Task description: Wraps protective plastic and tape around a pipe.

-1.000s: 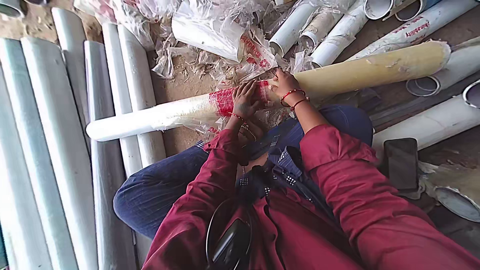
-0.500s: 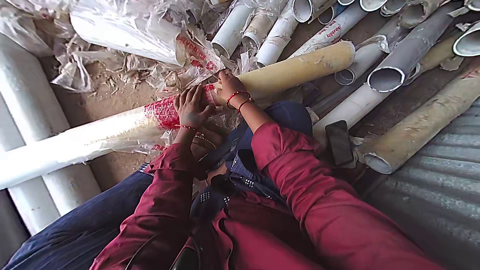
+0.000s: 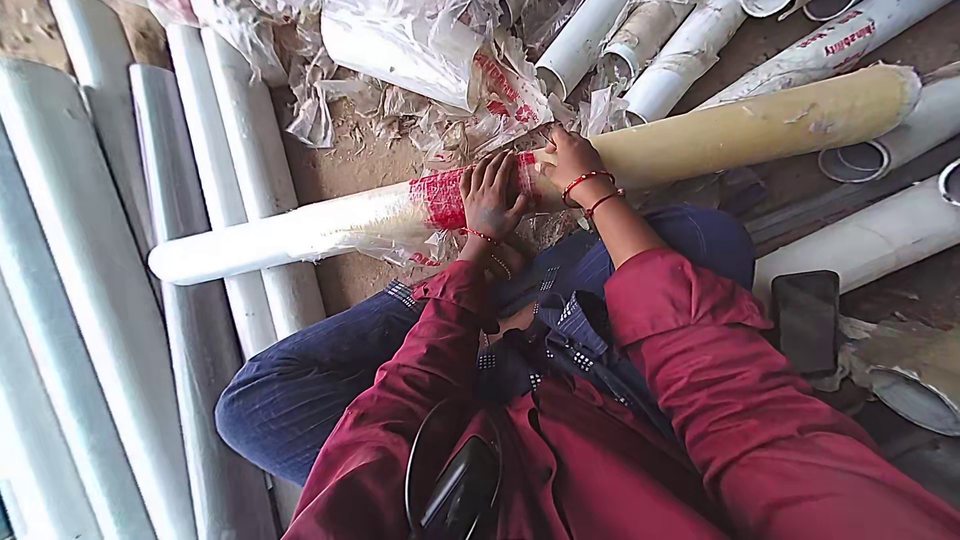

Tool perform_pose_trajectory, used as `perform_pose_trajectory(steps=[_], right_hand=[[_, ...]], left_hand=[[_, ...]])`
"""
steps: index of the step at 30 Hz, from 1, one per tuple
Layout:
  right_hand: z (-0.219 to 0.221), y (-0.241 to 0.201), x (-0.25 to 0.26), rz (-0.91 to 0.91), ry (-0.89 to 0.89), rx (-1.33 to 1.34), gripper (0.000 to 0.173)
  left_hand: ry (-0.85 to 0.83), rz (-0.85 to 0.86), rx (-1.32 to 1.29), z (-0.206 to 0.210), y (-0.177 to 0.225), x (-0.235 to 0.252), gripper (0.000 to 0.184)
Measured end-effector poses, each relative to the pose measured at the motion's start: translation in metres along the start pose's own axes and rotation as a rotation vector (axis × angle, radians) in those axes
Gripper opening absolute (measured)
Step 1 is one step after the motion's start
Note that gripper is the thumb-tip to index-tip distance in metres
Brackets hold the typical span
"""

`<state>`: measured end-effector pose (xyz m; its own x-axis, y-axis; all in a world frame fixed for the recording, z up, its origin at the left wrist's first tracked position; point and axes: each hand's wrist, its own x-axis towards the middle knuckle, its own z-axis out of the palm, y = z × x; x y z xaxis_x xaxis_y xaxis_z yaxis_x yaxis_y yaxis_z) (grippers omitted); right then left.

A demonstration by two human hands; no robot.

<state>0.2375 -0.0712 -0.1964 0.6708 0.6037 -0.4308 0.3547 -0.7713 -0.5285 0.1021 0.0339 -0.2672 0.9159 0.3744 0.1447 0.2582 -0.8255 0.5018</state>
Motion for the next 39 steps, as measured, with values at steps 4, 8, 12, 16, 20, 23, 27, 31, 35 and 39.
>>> perform_pose_trajectory(steps=[4,8,12,16,20,23,27,31,35,39], right_hand=[[0.000,0.000,0.001,0.006,-0.001,-0.007,0.049],[0.000,0.000,0.001,0.000,-0.004,-0.012,0.046],[-0.001,0.001,0.000,-0.007,0.004,0.000,0.046],[-0.002,-0.001,0.002,-0.012,0.010,0.005,0.045],[-0.001,0.000,0.004,-0.005,0.001,-0.007,0.042],[-0.001,-0.001,0.004,-0.015,0.019,-0.010,0.042],[-0.001,-0.001,0.003,-0.009,0.022,-0.004,0.042],[-0.001,-0.002,0.004,0.001,0.007,-0.016,0.043],[-0.003,-0.001,0.003,0.008,-0.004,-0.004,0.045],[-0.001,-0.001,0.005,0.028,0.001,0.030,0.047]], left_hand=[[0.031,-0.005,0.018,0.002,0.002,-0.001,0.064],[0.014,-0.020,0.034,0.001,0.005,0.001,0.065],[0.081,0.063,-0.007,0.004,-0.001,-0.002,0.063],[0.354,0.042,-0.205,0.019,0.014,-0.032,0.025],[0.001,-0.564,-0.579,0.014,0.055,-0.052,0.037],[-0.084,-0.846,-0.865,0.009,0.059,-0.032,0.047],[-0.033,-0.905,-1.005,0.000,0.067,-0.018,0.037],[0.026,-0.830,-1.018,0.009,0.060,-0.020,0.030],[-0.007,-0.738,-0.911,0.010,0.049,-0.023,0.029],[-0.017,-0.608,-0.668,0.014,0.041,-0.029,0.028]])
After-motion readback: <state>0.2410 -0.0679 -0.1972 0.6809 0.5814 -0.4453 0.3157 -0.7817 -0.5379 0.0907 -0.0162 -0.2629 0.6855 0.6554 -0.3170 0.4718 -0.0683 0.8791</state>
